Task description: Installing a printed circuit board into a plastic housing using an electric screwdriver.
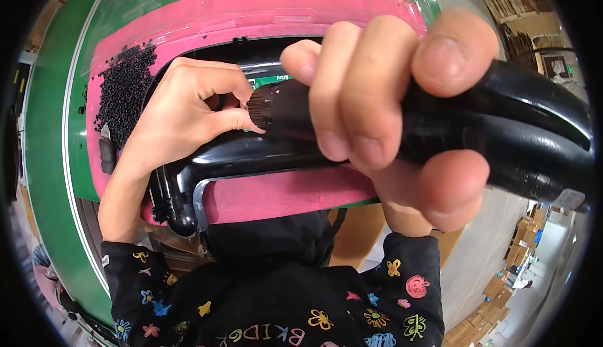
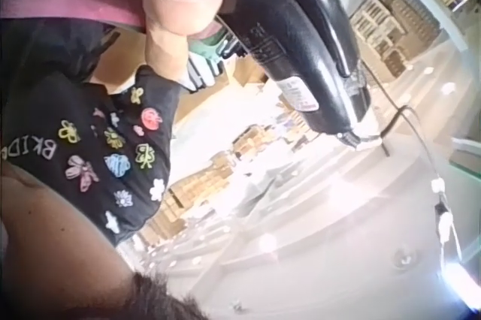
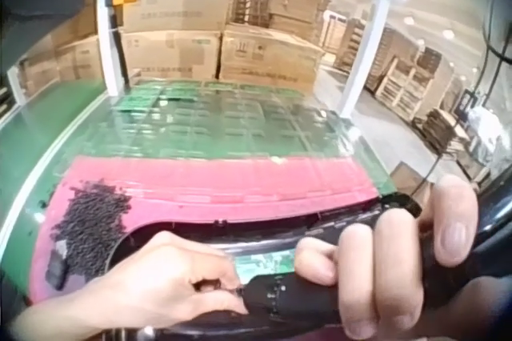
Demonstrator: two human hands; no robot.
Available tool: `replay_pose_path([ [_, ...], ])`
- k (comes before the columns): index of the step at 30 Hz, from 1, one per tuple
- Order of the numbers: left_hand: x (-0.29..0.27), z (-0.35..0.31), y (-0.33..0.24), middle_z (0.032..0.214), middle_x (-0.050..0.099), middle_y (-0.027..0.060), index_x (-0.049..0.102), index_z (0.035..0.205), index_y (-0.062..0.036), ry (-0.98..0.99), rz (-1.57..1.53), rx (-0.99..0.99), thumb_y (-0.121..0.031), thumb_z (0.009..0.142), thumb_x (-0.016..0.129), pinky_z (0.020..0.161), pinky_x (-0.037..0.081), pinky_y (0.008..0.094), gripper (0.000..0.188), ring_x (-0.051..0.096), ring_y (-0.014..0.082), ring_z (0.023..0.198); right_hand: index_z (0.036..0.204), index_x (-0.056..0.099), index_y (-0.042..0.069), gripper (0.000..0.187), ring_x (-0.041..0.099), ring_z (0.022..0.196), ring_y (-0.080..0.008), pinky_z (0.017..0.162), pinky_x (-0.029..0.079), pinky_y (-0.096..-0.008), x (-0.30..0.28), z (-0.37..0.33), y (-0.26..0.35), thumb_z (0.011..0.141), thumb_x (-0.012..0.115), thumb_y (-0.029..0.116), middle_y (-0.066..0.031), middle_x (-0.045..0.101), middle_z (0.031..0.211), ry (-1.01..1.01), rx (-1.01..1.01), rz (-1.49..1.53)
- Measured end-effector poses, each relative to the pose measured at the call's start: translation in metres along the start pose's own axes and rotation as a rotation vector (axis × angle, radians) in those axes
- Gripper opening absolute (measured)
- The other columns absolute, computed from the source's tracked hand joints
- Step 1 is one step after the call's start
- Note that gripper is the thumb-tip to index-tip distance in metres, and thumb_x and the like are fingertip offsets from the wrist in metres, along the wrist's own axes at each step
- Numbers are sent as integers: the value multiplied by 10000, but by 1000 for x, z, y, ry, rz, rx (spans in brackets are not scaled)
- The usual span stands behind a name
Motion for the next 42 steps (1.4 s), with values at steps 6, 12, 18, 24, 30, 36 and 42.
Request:
replay_pose_path([
  [6, 2, -3, 3, 689, 624, 52, 659, 803, 28, -19, -15, 60, -26, 714, 818, 532, 423, 265, 190, 556, 112, 597, 1191, 561, 235, 366, 521, 746, -84, 895, 324, -335, 0, -1, -1, 900, 735, 372, 78, 564, 792, 43, 55, -74],
  [12, -2, -2, 5, 734, 675, 59, 700, 830, 15, 17, -4, -18, -40, 749, 805, 587, 481, 275, 143, 616, 127, 642, 1275, 507, 258, 407, 503, 718, -70, 885, 329, -328, -6, -2, -12, 934, 683, 394, 89, 523, 760, 54, 142, -65],
  [18, -17, -2, 13, 744, 715, 86, 734, 879, 11, -139, 203, -68, -158, 867, 735, 702, 539, 289, 169, 690, 186, 686, 1279, 493, 246, 404, 468, 645, -71, 851, 354, -320, -5, -8, -28, 944, 670, 387, 91, 494, 735, -88, 187, -158],
  [24, -19, -2, 12, 668, 629, 177, 641, 788, 35, -156, 201, -178, -236, 967, 612, 592, 460, 376, 326, 623, 270, 586, 1314, 459, 208, 568, 508, 685, -100, 896, 432, -356, -7, -3, -46, 869, 703, 464, 58, 509, 761, 33, 133, -151],
  [30, -25, -6, 15, 712, 581, 209, 574, 831, 45, -250, 266, -127, -226, 983, 581, 619, 444, 433, 311, 580, 389, 653, 1418, 368, 140, 1010, 574, 763, -160, 879, 519, -395, 5, 7, -44, 642, 757, 656, 13, 551, 838, 103, 96, -207],
  [36, -28, -10, 4, 800, 603, 159, 562, 873, 20, -273, 267, 47, -155, 859, 698, 669, 473, 419, 222, 605, 353, 740, 1457, 341, 184, 1019, 547, 729, -160, 763, 479, -381, 13, 5, -47, 654, 760, 650, 15, 547, 839, 146, 114, -190],
  [42, -29, -12, 4, 839, 634, 148, 601, 906, 6, -210, 301, 17, -134, 830, 702, 726, 505, 432, 188, 643, 348, 824, 1488, 329, 161, 1027, 575, 761, -188, 853, 516, -421, 7, 4, -46, 682, 803, 584, -13, 550, 862, -78, 237, -339],
])
Point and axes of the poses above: each hand's wrist, its own z-axis towards the middle knuckle, its own x-axis out of the palm, y = z × x, the point moved 9 cm from there along z, towards the middle knuckle
